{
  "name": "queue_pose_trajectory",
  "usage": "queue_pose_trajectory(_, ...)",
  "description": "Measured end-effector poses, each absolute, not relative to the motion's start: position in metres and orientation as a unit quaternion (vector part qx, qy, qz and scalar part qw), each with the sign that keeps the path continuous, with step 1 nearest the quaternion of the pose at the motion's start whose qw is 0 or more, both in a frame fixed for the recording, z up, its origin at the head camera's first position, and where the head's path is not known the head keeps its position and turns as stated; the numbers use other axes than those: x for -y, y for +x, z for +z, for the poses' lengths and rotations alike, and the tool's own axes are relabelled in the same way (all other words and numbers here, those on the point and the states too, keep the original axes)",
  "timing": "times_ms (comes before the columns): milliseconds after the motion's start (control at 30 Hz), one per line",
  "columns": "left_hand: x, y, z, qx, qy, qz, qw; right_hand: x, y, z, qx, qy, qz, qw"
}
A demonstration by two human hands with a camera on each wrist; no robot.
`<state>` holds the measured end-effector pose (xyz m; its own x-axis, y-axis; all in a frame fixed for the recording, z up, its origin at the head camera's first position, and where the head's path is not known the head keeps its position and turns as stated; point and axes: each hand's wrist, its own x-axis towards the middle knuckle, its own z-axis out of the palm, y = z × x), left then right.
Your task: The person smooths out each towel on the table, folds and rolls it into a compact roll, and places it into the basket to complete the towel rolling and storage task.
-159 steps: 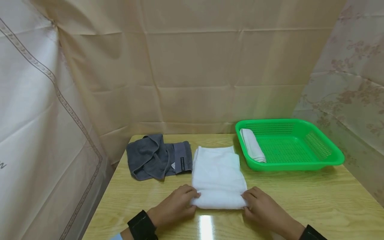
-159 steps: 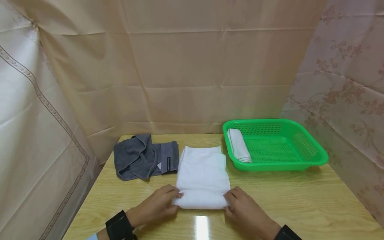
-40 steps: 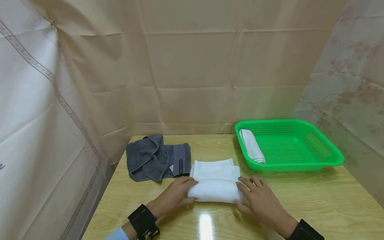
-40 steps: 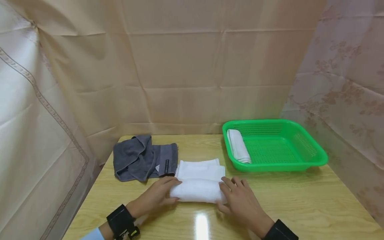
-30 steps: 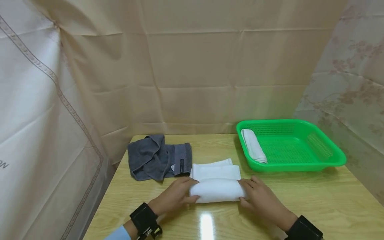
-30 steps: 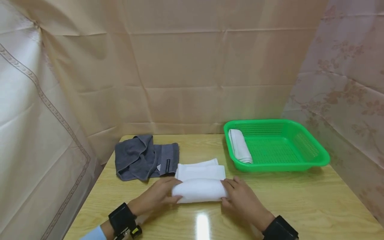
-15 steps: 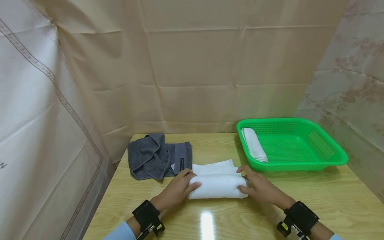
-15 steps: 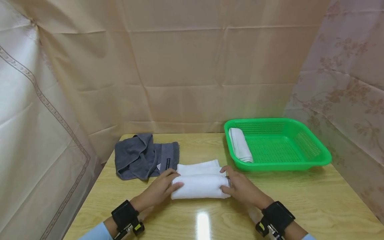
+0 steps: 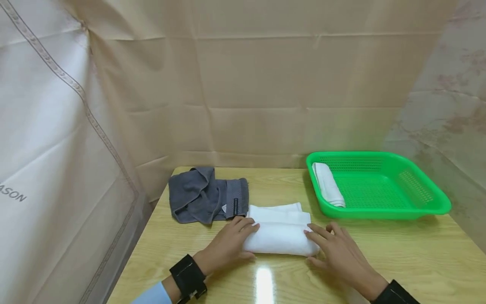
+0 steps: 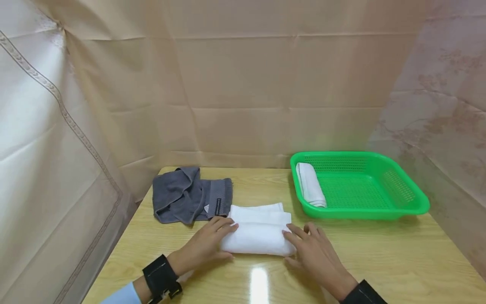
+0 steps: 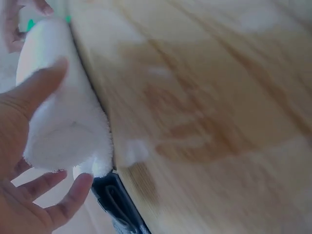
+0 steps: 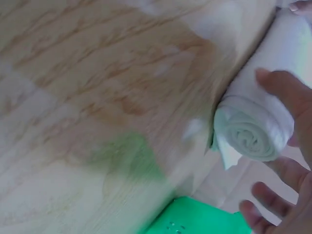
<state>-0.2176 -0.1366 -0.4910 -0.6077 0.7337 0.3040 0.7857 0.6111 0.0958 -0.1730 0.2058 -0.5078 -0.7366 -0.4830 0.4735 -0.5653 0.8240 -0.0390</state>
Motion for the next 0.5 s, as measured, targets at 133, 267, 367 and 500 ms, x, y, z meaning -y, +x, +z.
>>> queue_pose_trajectory(133, 0.135, -0.218, -0.489, 0.895, -0.421, -0.093, 0.112, -0.207, -0.177, -0.51, 0.916, 0.313, 0.073, 0.24)
queue_pose_trajectory(267, 0.136, -0.22, -0.49, 0.889, -0.428, -0.114, 0.115, -0.206, -0.181, -0.513, 0.908, 0.328, 0.076, 0.248)
queue_pose_trajectory(367, 0.136, -0.224, -0.49, 0.882, -0.438, -0.134, 0.11, -0.206, -0.184, -0.514, 0.911, 0.321, 0.101, 0.239)
queue_pose_trajectory(500, 0.135, -0.233, -0.491, 0.883, -0.433, -0.167, 0.07, -0.21, -0.189, -0.511, 0.924, 0.291, 0.18, 0.174)
